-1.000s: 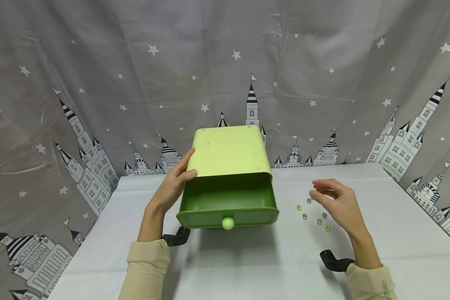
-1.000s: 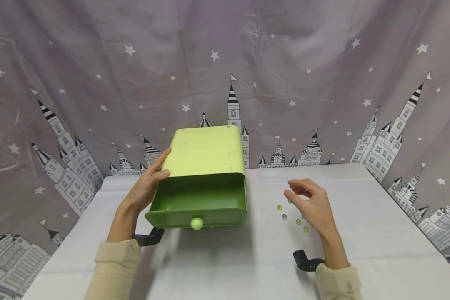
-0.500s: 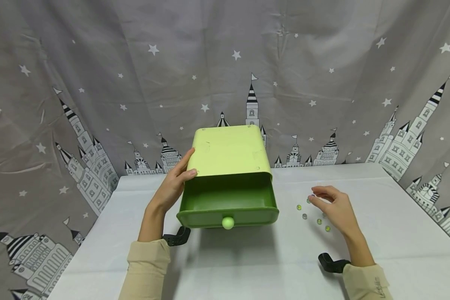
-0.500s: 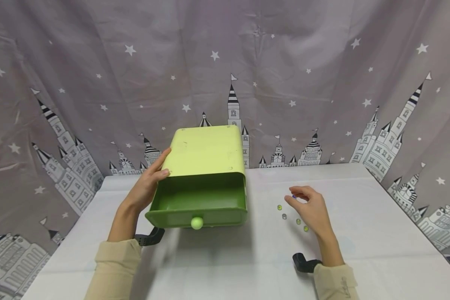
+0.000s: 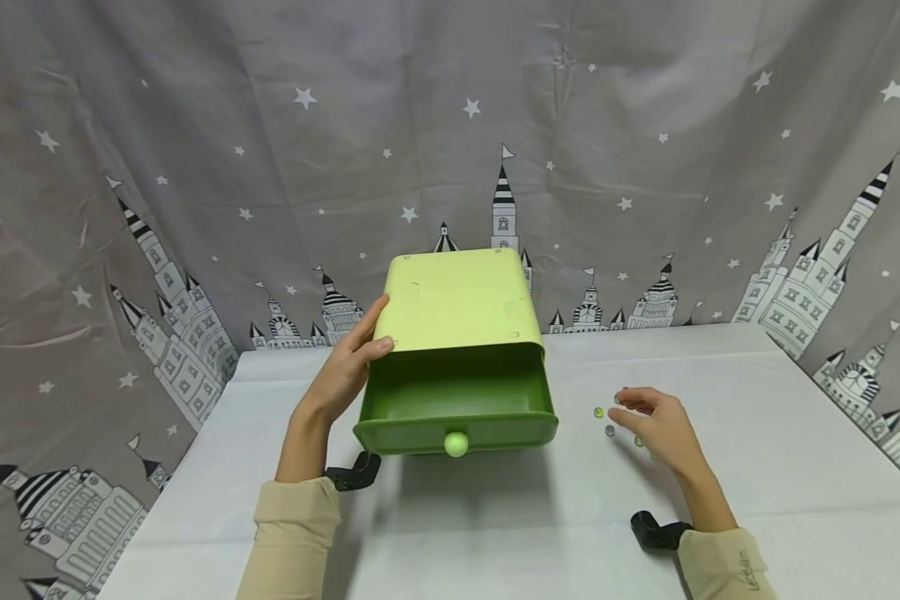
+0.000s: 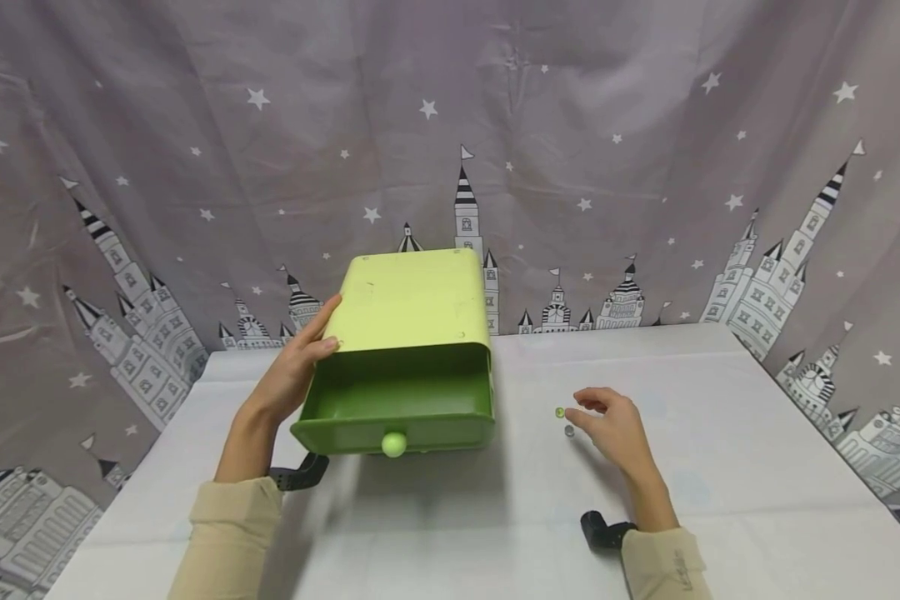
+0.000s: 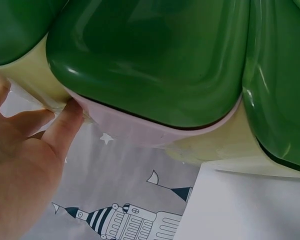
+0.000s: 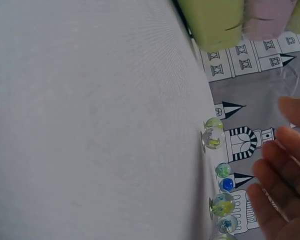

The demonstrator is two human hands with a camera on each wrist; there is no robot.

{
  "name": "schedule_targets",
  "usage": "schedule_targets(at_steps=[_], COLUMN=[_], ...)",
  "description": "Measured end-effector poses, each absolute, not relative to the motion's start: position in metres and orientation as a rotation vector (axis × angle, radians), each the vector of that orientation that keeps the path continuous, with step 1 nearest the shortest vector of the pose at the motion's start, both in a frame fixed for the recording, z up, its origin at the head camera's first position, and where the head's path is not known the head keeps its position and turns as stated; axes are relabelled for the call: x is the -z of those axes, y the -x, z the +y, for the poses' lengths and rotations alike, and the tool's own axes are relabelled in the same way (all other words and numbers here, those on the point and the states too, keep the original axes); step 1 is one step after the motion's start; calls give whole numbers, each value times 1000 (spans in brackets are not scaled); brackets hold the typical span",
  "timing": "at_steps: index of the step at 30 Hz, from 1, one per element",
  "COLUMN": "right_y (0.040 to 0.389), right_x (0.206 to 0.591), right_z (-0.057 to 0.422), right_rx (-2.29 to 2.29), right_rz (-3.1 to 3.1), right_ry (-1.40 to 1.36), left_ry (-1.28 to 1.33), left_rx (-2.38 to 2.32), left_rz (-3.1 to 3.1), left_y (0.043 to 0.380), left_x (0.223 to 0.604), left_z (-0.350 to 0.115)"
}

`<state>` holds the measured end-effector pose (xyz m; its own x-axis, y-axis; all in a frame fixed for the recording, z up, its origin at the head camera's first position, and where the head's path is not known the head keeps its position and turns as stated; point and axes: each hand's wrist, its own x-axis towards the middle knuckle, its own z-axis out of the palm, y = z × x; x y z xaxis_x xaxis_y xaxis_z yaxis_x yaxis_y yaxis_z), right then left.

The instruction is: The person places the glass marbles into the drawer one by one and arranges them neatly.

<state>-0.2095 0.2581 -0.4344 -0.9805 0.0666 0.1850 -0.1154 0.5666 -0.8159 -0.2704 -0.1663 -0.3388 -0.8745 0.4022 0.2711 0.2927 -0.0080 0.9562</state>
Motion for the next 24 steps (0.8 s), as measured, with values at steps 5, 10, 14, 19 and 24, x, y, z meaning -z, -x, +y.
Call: schedule_targets(at_steps=[5,10,14,19,24], right_y=[209,209,208,209,209], right_x=[441,446,447,448,449], right_z=[257,256,255,256,256], right_rx=[-1364,-1335,-1262,-1165,-1117], right_rz=[-2709,-2738,-2761,-2794,-2806], right_ry=[-71,-86,-65,-49,-64], left_ry=[-754,-757,-767,-761,-755], left_rx=[-2043,-2038,-2046,-2049,-2054], left_rz=[2160,2175,2173,2175,2179], left_y=[270,270,270,269,268], left_x=[339,341,341,341,341], left_z=[-165,-165,-164,-165,-165])
